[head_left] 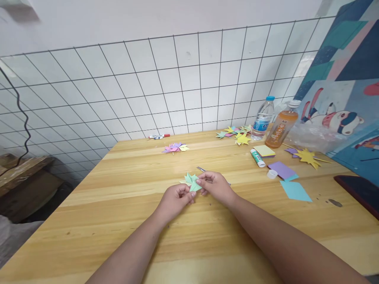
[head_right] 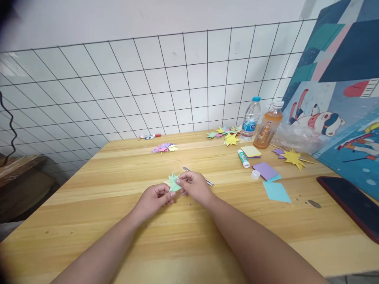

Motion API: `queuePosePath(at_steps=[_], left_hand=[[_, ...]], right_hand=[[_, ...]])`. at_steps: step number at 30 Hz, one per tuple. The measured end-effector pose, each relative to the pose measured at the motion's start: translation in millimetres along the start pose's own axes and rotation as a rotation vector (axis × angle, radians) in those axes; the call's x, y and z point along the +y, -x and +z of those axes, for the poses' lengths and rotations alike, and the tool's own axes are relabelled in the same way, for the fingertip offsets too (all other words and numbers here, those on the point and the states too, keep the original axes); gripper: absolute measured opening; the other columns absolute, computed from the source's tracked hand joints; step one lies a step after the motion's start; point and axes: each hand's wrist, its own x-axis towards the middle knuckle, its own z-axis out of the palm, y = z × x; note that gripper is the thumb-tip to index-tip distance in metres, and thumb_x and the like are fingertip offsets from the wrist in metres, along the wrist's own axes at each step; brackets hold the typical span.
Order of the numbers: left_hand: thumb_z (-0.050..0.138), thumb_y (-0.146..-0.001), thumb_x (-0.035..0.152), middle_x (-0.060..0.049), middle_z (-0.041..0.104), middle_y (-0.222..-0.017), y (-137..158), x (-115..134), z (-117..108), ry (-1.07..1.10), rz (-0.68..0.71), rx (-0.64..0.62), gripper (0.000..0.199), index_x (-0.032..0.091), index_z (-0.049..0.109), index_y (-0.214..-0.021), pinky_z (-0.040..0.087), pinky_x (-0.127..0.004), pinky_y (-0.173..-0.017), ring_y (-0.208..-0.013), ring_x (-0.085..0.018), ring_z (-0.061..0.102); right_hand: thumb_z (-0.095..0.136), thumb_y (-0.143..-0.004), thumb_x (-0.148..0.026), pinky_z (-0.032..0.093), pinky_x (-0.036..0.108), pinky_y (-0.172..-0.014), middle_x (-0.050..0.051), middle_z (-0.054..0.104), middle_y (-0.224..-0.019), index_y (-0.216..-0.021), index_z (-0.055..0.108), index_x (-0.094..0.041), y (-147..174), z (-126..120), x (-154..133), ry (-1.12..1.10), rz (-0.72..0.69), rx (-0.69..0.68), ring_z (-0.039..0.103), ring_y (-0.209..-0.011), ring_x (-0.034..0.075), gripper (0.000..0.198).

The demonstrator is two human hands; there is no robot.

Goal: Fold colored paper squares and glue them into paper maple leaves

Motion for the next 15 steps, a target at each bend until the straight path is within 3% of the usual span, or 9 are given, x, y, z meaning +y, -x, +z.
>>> queuePosePath(at_steps=[6, 12, 15], left_hand=[[0.059, -0.076, 0.046, -0.004, 0.066, -0.068, 1.0, 3.9, -0.9, 0.067, -0.008, -0.021, 0.03, 0.016, 0.06, -0.08, 0.044, -0.023, -0.055, -0.062, -0.014, 0.06], [0.06, -0.074, 0.047, -0.002, 0.065, -0.062, 0.4, 3.9, -0.3, 0.03, -0.022, 0.015, 0.03, 0.016, 0.059, -0.073, 0.044, -0.023, -0.055, -0.053, -0.012, 0.056], [0.06, -0.075, 0.044, -0.002, 0.065, -0.062, 0.3, 2.6, 0.3, 0.027, -0.006, 0.0, 0.028, 0.016, 0.059, -0.074, 0.044, -0.024, -0.056, -0.054, -0.012, 0.056]], right_hand=[[0.07, -0.062, -0.048, 0.048, 0.025, -0.05, -0.002, 0.058, -0.061, -0.073, 0.058, -0.016, 0.6, 0.0, -2.0, -0.002, 0.007, 0.001, 0.054, -0.049, 0.009, 0.037], [0.066, -0.068, -0.039, 0.048, 0.029, -0.065, 0.002, 0.064, -0.075, -0.08, 0.063, -0.017, 2.1, 1.7, -2.8, 0.166, -0.149, 0.036, 0.058, -0.067, 0.014, 0.025], [0.063, -0.071, -0.038, 0.047, 0.029, -0.066, 0.002, 0.064, -0.072, -0.074, 0.063, -0.016, 1.0, 0.0, -2.6, 0.199, -0.154, 0.041, 0.057, -0.066, 0.014, 0.022]])
